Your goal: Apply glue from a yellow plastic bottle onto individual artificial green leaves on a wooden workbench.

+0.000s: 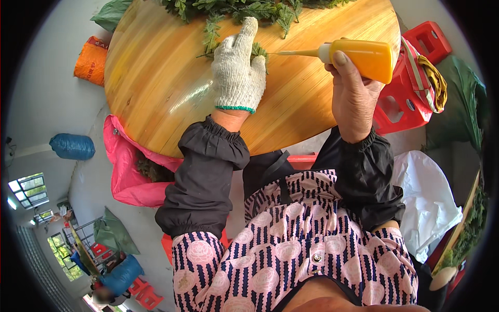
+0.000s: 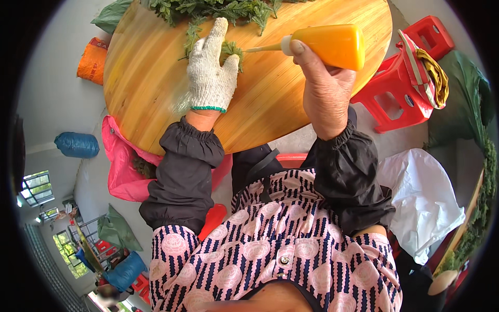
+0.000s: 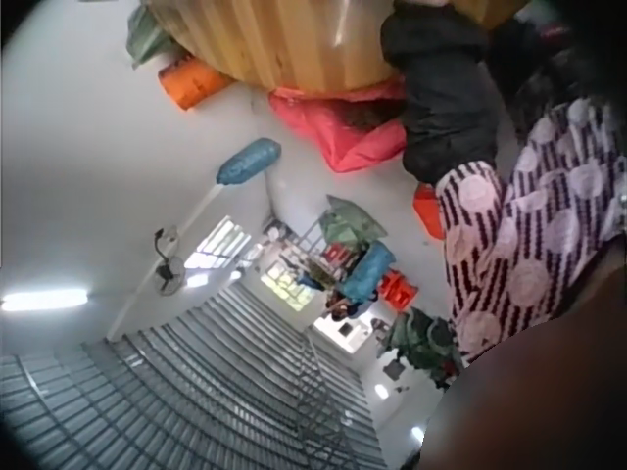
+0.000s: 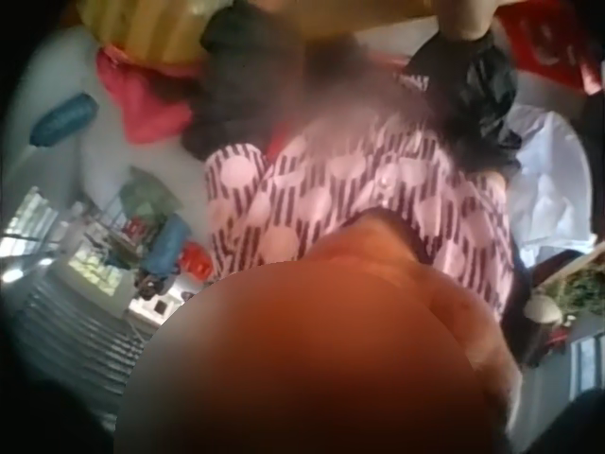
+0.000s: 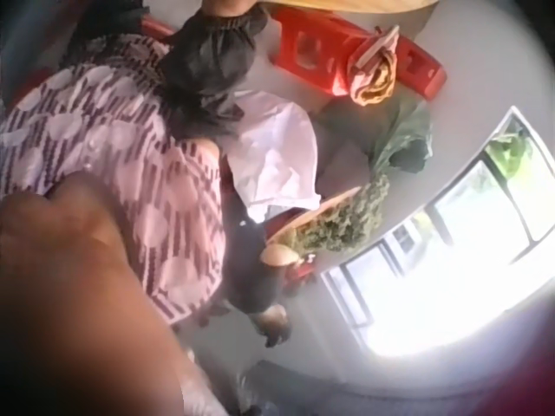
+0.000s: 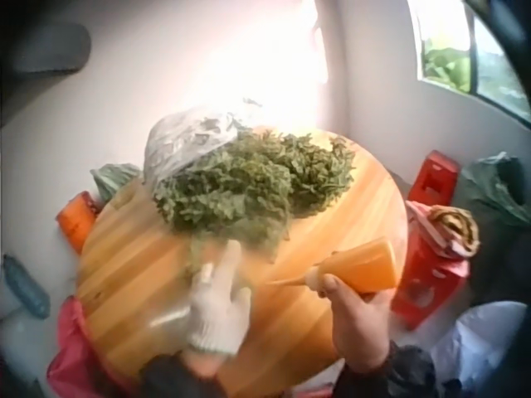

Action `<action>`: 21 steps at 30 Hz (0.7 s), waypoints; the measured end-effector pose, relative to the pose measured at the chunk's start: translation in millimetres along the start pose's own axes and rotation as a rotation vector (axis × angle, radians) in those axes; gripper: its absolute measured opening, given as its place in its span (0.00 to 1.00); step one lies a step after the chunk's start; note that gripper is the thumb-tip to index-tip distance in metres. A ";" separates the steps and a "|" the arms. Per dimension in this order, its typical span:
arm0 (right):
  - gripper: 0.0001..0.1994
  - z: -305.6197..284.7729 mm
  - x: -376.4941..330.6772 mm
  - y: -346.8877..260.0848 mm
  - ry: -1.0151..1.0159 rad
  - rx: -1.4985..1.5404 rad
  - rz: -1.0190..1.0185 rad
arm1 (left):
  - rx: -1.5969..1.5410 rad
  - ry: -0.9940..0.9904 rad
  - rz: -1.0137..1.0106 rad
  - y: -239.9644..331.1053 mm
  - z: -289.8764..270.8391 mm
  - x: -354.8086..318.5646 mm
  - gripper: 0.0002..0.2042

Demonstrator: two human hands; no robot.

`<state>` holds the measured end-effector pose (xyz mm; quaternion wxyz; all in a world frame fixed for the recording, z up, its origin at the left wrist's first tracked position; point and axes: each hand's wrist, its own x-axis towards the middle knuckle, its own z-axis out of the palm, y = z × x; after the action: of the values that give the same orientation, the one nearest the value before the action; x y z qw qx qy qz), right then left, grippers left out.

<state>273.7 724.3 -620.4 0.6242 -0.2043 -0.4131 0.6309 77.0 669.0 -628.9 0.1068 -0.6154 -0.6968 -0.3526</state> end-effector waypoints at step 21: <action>0.13 8.5 20.5 21.7 -0.258 -0.328 -0.147 | 0.169 -0.190 -0.012 -19.1 25.0 8.3 0.38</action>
<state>250.9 744.2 -627.2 0.5689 -0.1899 -0.6005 0.5289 64.5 691.2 -649.1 0.0899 -0.6307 -0.7346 -0.2335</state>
